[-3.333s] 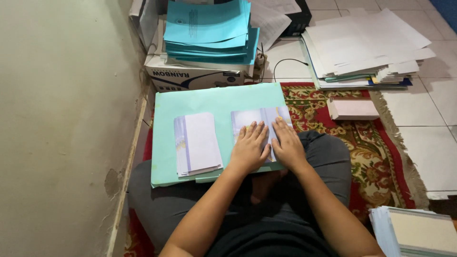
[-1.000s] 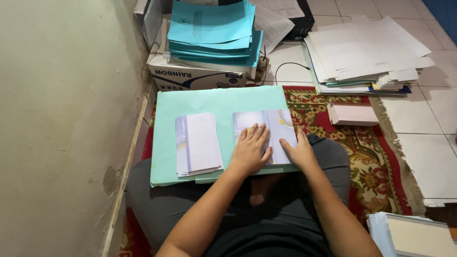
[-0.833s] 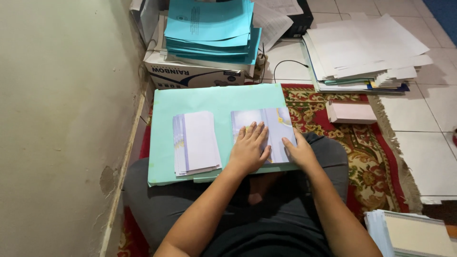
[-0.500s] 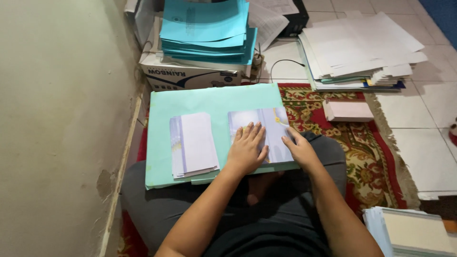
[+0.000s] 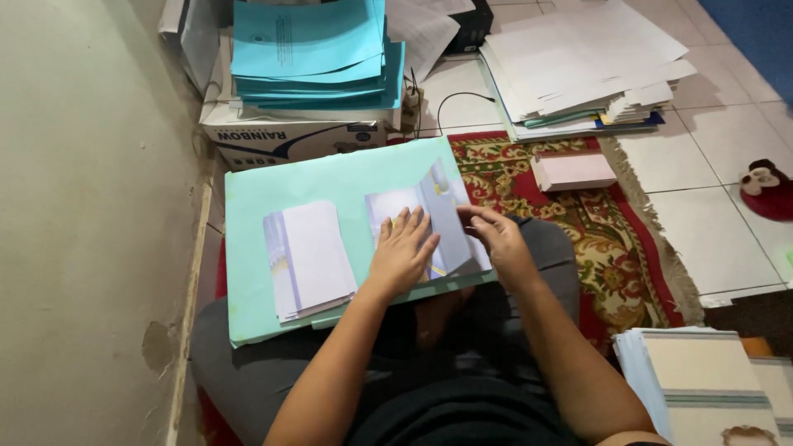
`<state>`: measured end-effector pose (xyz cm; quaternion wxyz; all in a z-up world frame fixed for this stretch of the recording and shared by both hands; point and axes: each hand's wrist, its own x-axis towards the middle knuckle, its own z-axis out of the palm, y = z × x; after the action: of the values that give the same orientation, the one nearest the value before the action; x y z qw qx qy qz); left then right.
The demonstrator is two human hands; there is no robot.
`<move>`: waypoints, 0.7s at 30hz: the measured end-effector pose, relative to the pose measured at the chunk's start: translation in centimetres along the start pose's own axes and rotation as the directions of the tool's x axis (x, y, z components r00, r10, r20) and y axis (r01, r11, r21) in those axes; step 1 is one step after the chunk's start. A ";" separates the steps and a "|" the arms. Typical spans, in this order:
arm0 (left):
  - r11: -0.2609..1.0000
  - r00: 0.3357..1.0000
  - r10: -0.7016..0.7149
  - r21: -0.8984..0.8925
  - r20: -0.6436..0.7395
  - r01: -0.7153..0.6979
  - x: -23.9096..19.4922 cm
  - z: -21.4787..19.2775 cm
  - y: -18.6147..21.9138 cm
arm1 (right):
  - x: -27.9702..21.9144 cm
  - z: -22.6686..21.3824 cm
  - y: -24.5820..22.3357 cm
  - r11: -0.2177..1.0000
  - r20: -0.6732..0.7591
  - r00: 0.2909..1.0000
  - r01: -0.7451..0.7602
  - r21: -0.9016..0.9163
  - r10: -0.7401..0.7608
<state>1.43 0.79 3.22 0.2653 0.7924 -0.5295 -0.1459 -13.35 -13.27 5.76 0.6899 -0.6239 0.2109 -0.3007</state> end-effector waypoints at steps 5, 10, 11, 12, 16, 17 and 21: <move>0.999 0.997 0.042 -0.012 0.067 -0.041 0.6 0.2 -1.8 | -0.8 1.4 -0.2 0.995 0.153 0.988 0.035 -0.098 -0.020; 0.996 0.997 0.060 0.057 0.045 -0.063 0.6 1.0 -2.5 | -1.2 1.8 -0.7 0.981 0.260 0.965 0.087 -0.175 -0.039; 0.999 0.997 0.051 0.011 0.060 -0.051 0.8 1.1 -2.7 | -1.4 2.1 -1.5 0.978 0.257 0.966 0.078 -0.193 -0.026; 0.999 0.996 0.042 -0.036 0.076 -0.040 1.0 1.2 -2.8 | -1.5 2.3 -2.3 0.975 0.255 0.967 0.069 -0.211 -0.013; 0.995 0.994 0.001 -0.096 0.109 0.009 0.2 -0.6 -1.2 | -1.5 2.4 -2.1 0.979 0.265 0.964 0.070 -0.193 -0.016; 0.994 0.994 -0.006 -0.104 0.113 0.018 0.2 -0.7 -1.1 | -1.5 2.5 -2.2 0.980 0.263 0.965 0.068 -0.186 -0.017; 0.993 0.992 -0.016 -0.114 0.122 0.030 0.1 -0.9 -1.0 | -1.5 2.6 -2.3 0.982 0.264 0.964 0.067 -0.174 -0.019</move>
<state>2.68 1.19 3.37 0.2767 0.7714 -0.5261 -0.2271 -13.09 -10.40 8.20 0.6451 -0.7228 0.1311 -0.2103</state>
